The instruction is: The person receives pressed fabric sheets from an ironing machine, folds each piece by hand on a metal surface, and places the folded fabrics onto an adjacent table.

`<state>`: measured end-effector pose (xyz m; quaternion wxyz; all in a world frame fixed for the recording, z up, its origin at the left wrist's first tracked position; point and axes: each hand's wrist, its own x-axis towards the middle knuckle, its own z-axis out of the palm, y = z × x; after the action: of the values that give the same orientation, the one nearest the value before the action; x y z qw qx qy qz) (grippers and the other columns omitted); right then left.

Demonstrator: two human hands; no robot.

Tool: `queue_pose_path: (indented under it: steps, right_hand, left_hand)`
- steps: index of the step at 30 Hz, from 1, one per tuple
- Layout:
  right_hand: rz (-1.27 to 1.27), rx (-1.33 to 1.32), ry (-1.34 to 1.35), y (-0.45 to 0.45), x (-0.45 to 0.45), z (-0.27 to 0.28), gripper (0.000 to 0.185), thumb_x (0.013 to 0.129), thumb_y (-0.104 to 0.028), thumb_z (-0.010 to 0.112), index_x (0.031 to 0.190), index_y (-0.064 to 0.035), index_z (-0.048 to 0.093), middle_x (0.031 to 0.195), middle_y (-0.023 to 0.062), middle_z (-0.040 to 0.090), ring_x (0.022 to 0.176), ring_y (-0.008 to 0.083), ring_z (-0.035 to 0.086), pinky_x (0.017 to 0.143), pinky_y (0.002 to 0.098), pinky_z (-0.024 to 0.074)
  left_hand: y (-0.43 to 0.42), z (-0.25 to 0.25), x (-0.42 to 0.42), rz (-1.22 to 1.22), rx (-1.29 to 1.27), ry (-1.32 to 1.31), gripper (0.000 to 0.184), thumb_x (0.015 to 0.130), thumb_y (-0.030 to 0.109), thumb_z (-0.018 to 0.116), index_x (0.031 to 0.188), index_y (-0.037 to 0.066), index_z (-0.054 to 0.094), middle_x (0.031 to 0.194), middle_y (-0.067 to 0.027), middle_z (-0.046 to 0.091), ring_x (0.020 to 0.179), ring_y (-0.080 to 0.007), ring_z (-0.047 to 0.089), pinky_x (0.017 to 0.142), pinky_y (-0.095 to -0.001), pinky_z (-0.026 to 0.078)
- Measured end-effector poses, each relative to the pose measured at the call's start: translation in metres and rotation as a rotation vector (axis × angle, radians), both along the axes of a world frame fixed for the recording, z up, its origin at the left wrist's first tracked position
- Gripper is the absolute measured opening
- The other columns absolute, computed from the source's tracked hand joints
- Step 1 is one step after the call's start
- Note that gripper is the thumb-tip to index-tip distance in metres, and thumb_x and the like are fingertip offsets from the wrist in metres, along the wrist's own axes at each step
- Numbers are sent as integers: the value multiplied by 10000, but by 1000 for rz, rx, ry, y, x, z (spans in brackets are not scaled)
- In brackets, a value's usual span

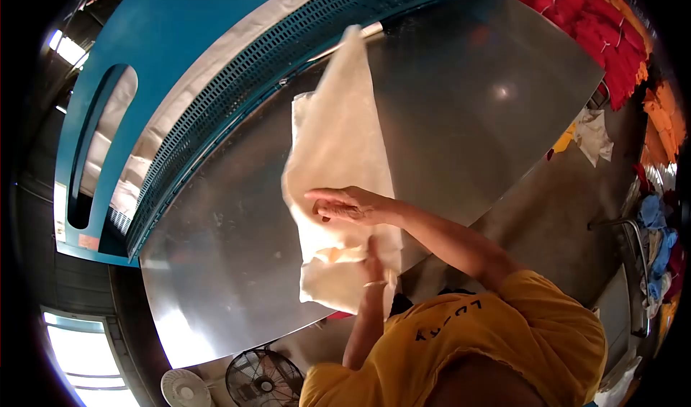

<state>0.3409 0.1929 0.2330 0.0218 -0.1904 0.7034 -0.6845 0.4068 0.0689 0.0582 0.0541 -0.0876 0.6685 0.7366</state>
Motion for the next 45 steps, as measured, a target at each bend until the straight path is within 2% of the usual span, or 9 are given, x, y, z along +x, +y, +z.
queue_pose_path:
  steps: [7,9,16,22,25,35,38,41,45]
  right_hand:
    - [-974,-282,-486,40,-17,-128,580,813,-458,566,1154,2,477,1009,128,587,832,197,605,654,316,505]
    - [-628,-366,-653,16,-28,-113,581,791,-476,584,1108,7,515,907,108,615,734,195,619,578,311,511]
    - [-684,-404,-368,-25,-48,-172,248,731,-289,631,739,-41,620,587,22,528,523,144,462,473,301,395]
    - [-1375,-685,-575,54,145,-184,394,707,-215,642,1036,-9,571,846,39,594,689,153,547,673,293,455]
    - [-1604,-857,-104,111,262,-169,337,714,-174,646,998,2,604,868,43,620,743,134,563,687,289,459]
    - [-2451,-265,516,194,726,18,182,789,-157,641,880,1,657,827,26,636,734,90,570,666,256,455]
    - [-2500,-280,595,216,847,2,196,801,-163,624,932,-18,642,828,16,626,708,90,562,638,244,448]
    - [-2711,-370,304,218,944,-55,252,835,-238,586,964,-24,628,747,15,600,592,80,521,506,223,414]
    - [-2861,-442,-210,186,986,-187,316,862,-309,536,1024,-37,541,758,79,597,620,115,566,502,226,434]
  left_hand:
    - [-227,15,44,463,-266,-244,370,847,375,496,978,34,560,916,-103,558,782,-170,539,613,-322,462]
    - [-260,33,45,610,-393,-206,435,820,457,531,946,40,549,876,-114,531,797,-173,519,622,-349,462]
    - [-228,48,-62,128,-297,-406,630,759,396,621,1169,-63,485,1108,-163,537,925,-272,532,782,-380,464]
    - [-114,70,-77,-837,-96,-599,610,789,413,564,1224,0,447,1186,-140,498,1038,-293,485,867,-403,416]
    - [-35,84,-53,-1229,-64,-762,602,804,421,535,1251,32,428,1225,-129,479,1095,-303,462,910,-414,393]
    - [339,75,293,-1714,385,-110,397,824,174,529,1138,-68,501,1105,-190,527,1001,-288,520,857,-401,452]
    - [430,46,414,-1776,430,214,355,819,176,548,1083,-62,545,1031,-152,564,956,-242,538,845,-373,452]
    - [474,52,532,-2003,354,-485,414,792,214,592,1088,-70,538,1059,-156,558,935,-252,558,845,-361,452]
    - [503,-39,635,-2060,-132,-64,550,701,313,711,1055,-82,567,1030,-149,603,911,-234,587,798,-345,467]
